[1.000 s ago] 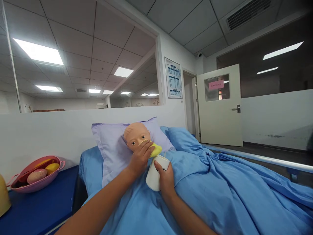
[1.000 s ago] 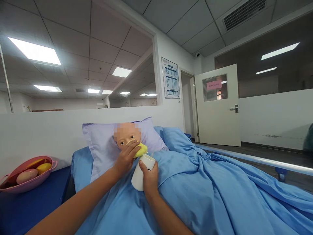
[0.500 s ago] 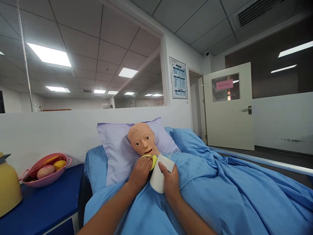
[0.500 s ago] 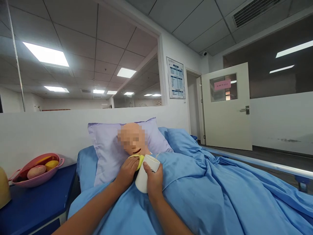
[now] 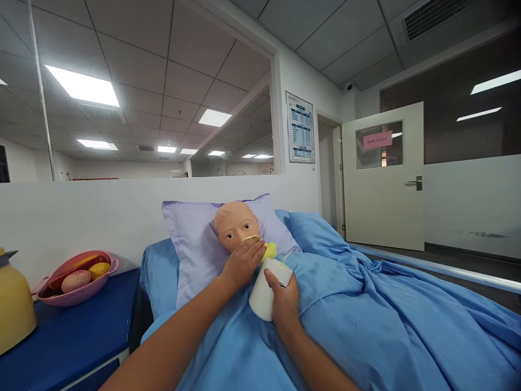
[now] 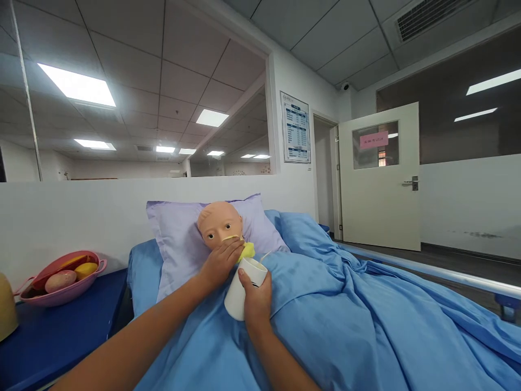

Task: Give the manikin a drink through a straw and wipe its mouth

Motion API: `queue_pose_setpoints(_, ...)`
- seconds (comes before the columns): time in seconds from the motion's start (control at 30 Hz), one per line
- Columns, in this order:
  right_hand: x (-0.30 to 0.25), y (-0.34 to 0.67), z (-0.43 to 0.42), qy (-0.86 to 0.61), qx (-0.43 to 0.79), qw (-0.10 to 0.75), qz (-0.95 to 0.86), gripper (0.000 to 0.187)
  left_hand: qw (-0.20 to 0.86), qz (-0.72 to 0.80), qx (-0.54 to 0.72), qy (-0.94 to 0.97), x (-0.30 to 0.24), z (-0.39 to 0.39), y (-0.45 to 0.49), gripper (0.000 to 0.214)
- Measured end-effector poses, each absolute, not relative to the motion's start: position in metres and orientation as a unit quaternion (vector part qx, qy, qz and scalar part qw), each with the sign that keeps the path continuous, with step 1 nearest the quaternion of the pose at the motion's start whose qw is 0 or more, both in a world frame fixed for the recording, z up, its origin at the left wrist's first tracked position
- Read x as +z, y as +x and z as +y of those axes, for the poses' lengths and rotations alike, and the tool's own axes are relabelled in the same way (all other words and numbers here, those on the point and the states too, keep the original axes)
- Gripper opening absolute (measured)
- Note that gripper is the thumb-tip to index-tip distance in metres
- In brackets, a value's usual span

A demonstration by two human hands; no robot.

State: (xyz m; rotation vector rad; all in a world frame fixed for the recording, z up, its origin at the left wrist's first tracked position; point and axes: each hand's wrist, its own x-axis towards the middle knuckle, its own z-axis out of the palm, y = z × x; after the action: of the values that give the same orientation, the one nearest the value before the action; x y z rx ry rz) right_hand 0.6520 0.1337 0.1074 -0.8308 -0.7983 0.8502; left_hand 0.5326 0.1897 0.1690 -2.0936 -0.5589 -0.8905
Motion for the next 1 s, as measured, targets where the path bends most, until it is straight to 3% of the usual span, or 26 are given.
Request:
queue_pose_setpoints(0.37,0.111,0.651,0.131,-0.373,0.397,0.756,-0.363,0.056,0.382,-0.254,-0.432,-0.777,0.108,0.189,0.51,0.028)
queue_pose_setpoints(0.53,0.11,0.651,0.134,-0.36,0.395,0.758,-0.374,0.056,0.316,-0.25,-0.461,-0.791,0.124,0.176,0.511,0.036)
queue_pose_setpoints(0.73,0.108,0.651,0.134,-0.372,0.39,0.755,-0.373,0.054,0.323,-0.203,-0.452,-0.806,0.168,0.176,0.532,0.037)
queue_pose_setpoints(0.83,0.108,0.65,0.133,-0.368,0.396,0.76,-0.361,0.054,0.358,-0.22,-0.402,-0.814,0.161,0.187,0.534,0.037)
queue_pose_setpoints(1.0,0.11,0.65,0.132,-0.351,0.412,0.763,-0.353,0.057,0.403,-0.257,-0.444,-0.758,0.131,0.193,0.531,0.029)
